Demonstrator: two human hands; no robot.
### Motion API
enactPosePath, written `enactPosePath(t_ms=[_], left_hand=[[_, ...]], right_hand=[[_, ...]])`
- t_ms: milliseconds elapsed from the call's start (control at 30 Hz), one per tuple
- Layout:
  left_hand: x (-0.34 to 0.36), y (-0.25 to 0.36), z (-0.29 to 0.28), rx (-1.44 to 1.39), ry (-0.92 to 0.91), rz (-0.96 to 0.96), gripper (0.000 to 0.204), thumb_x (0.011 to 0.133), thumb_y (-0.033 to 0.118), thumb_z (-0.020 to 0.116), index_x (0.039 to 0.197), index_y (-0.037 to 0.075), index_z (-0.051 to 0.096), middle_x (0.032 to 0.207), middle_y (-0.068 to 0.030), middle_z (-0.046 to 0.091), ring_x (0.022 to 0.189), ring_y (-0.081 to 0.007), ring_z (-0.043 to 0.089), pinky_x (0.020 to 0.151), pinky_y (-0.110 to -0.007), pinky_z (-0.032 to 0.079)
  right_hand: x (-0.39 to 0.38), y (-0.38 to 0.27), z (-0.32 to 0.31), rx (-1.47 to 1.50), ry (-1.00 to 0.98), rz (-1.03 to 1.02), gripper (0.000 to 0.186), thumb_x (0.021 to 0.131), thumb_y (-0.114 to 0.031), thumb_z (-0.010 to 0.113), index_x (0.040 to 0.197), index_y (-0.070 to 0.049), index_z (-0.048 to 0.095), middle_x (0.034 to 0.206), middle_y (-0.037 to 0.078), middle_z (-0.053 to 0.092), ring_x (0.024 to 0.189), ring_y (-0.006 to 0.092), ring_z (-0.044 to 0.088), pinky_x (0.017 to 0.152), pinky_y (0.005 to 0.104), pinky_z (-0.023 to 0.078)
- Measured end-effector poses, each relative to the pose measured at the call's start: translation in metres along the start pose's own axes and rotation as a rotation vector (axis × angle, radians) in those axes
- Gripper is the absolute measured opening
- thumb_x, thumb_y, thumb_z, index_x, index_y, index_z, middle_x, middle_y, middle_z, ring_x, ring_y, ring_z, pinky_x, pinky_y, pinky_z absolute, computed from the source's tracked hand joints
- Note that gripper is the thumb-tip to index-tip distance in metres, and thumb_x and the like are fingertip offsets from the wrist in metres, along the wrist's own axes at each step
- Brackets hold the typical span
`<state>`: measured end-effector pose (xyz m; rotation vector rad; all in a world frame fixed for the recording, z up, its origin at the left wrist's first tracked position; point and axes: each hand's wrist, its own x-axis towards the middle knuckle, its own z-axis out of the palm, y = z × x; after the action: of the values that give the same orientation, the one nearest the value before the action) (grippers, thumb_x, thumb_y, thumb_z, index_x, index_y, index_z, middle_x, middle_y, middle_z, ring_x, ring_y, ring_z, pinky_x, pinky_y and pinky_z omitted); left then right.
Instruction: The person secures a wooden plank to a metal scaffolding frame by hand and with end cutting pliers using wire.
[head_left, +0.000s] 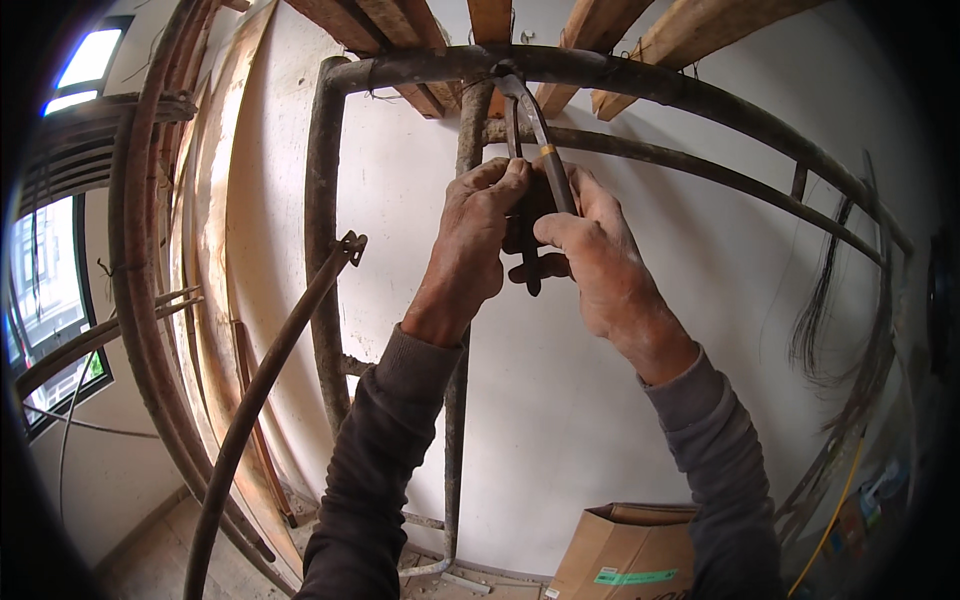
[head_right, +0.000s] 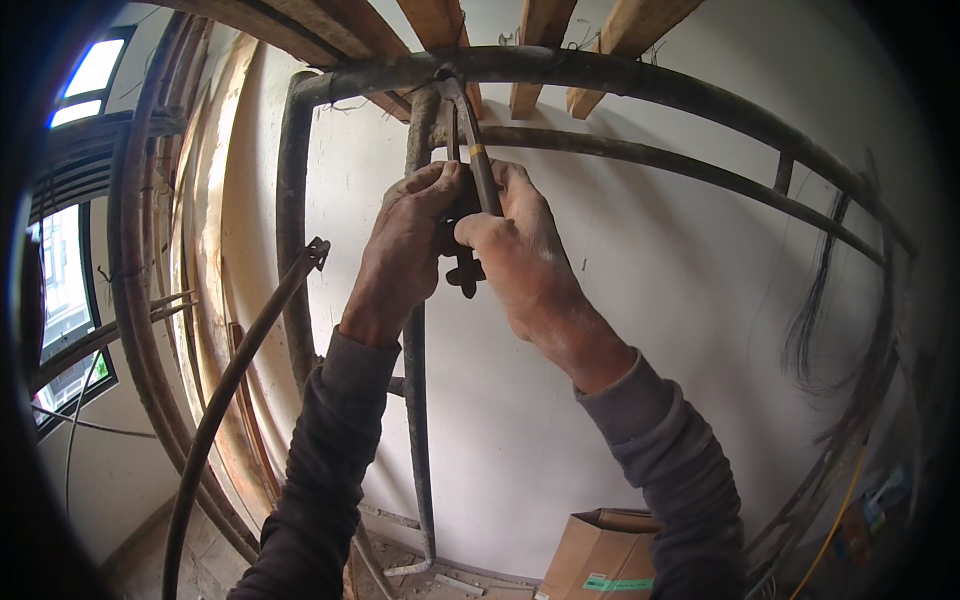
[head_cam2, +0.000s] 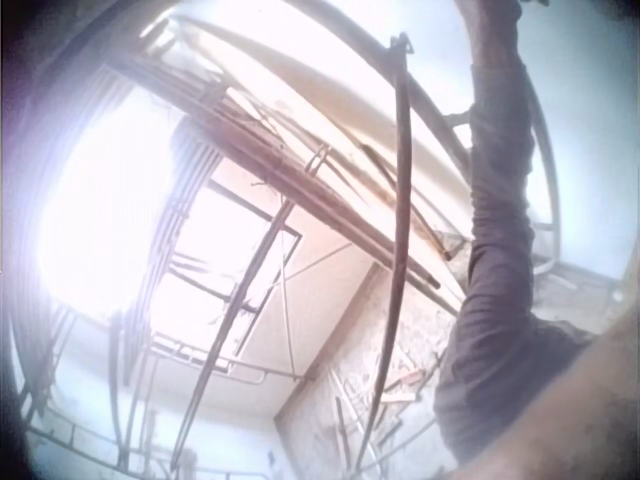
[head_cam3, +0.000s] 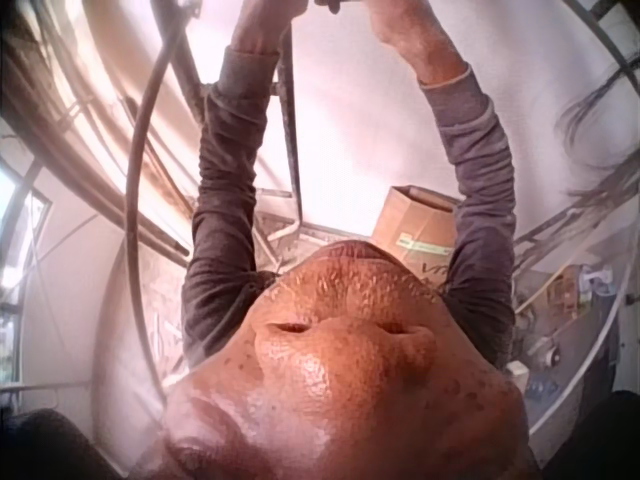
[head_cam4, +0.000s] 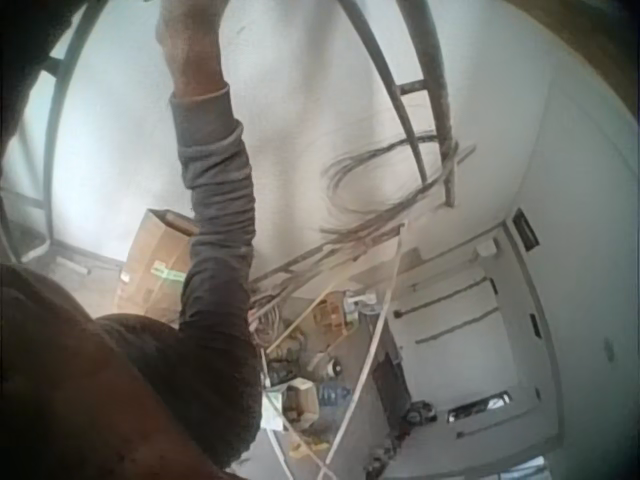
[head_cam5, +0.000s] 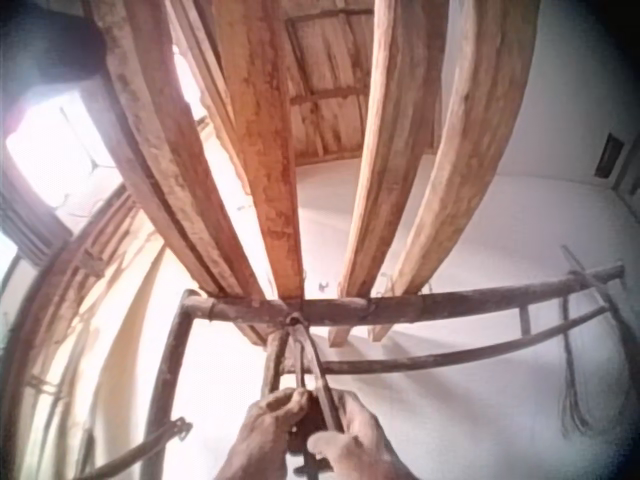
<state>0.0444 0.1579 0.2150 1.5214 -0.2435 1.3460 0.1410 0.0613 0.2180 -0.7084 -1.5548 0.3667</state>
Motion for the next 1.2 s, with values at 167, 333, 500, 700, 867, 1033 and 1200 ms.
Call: enactPosePath(t_ms=[167, 333, 500, 700, 867, 1033, 1200], left_hand=[[-0.001, 0.008, -0.004, 0.037, -0.045, 0.015, 0.03, 0.103, 0.026, 0.051, 0.106, -0.002, 0.064, 0.075, -0.003, 0.062, 0.055, -0.009, 0.057, 0.045, -0.023, 0.046], [-0.003, 0.01, -0.005, 0.077, -0.078, 0.044, 0.035, 0.103, 0.029, 0.052, 0.098, -0.003, 0.064, 0.069, -0.0053, 0.058, 0.051, -0.0108, 0.055, 0.04, -0.024, 0.044], [0.01, 0.007, -0.007, -0.057, -0.133, 0.058, 0.035, 0.103, 0.033, 0.052, 0.101, 0.0, 0.063, 0.073, -0.0078, 0.063, 0.055, -0.0128, 0.061, 0.046, -0.026, 0.052], [0.041, -0.001, -0.011, -0.523, -0.333, -0.089, 0.038, 0.099, 0.036, 0.06, 0.112, 0.0, 0.059, 0.09, -0.016, 0.07, 0.084, -0.0266, 0.072, 0.074, -0.037, 0.064], [0.061, -0.009, -0.014, -0.694, -0.454, -0.053, 0.041, 0.096, 0.033, 0.065, 0.115, -0.002, 0.057, 0.089, -0.0121, 0.068, 0.079, -0.0264, 0.07, 0.073, -0.037, 0.063], [0.066, -0.011, -0.013, -0.701, -0.465, -0.126, 0.028, 0.095, 0.026, 0.068, 0.105, 0.001, 0.06, 0.074, -0.0028, 0.059, 0.065, -0.0174, 0.061, 0.06, -0.029, 0.056], [0.062, -0.009, -0.012, -0.63, -0.4, -0.14, 0.017, 0.095, 0.02, 0.068, 0.096, 0.004, 0.061, 0.071, -0.0007, 0.057, 0.063, -0.0139, 0.059, 0.058, -0.026, 0.053]], right_hand=[[0.007, -0.009, -0.003, 0.054, 0.018, 0.172, 0.035, 0.084, -0.003, 0.052, 0.118, 0.003, 0.046, 0.094, 0.014, 0.061, 0.074, 0.0227, 0.067, 0.069, 0.0357, 0.06], [0.017, -0.013, -0.008, -0.016, -0.047, 0.384, 0.018, 0.091, -0.011, 0.051, 0.106, -0.001, 0.054, 0.089, 0.012, 0.064, 0.067, 0.0221, 0.066, 0.059, 0.0354, 0.055], [0.016, -0.01, -0.01, 0.085, -0.177, 0.332, 0.008, 0.091, -0.012, 0.051, 0.092, -0.004, 0.053, 0.081, 0.008, 0.058, 0.066, 0.0186, 0.06, 0.056, 0.036, 0.051], [0.013, 0.003, -0.001, 0.228, -0.182, 0.323, 0.006, 0.087, -0.007, 0.051, 0.088, -0.001, 0.05, 0.077, 0.008, 0.054, 0.064, 0.017, 0.055, 0.055, 0.0354, 0.048], [0.015, 0.011, 0.001, 0.175, -0.162, 0.293, 0.007, 0.086, -0.008, 0.052, 0.082, -0.001, 0.051, 0.067, 0.007, 0.053, 0.055, 0.0167, 0.053, 0.051, 0.031, 0.046], [0.016, 0.02, 0.005, 0.14, -0.088, 0.291, 0.016, 0.085, -0.01, 0.057, 0.072, -0.002, 0.053, 0.06, 0.006, 0.05, 0.051, 0.0158, 0.051, 0.049, 0.0292, 0.045], [0.015, 0.022, 0.006, 0.126, -0.057, 0.291, 0.017, 0.085, -0.012, 0.058, 0.07, -0.003, 0.054, 0.059, 0.005, 0.05, 0.05, 0.0154, 0.05, 0.049, 0.029, 0.044]])
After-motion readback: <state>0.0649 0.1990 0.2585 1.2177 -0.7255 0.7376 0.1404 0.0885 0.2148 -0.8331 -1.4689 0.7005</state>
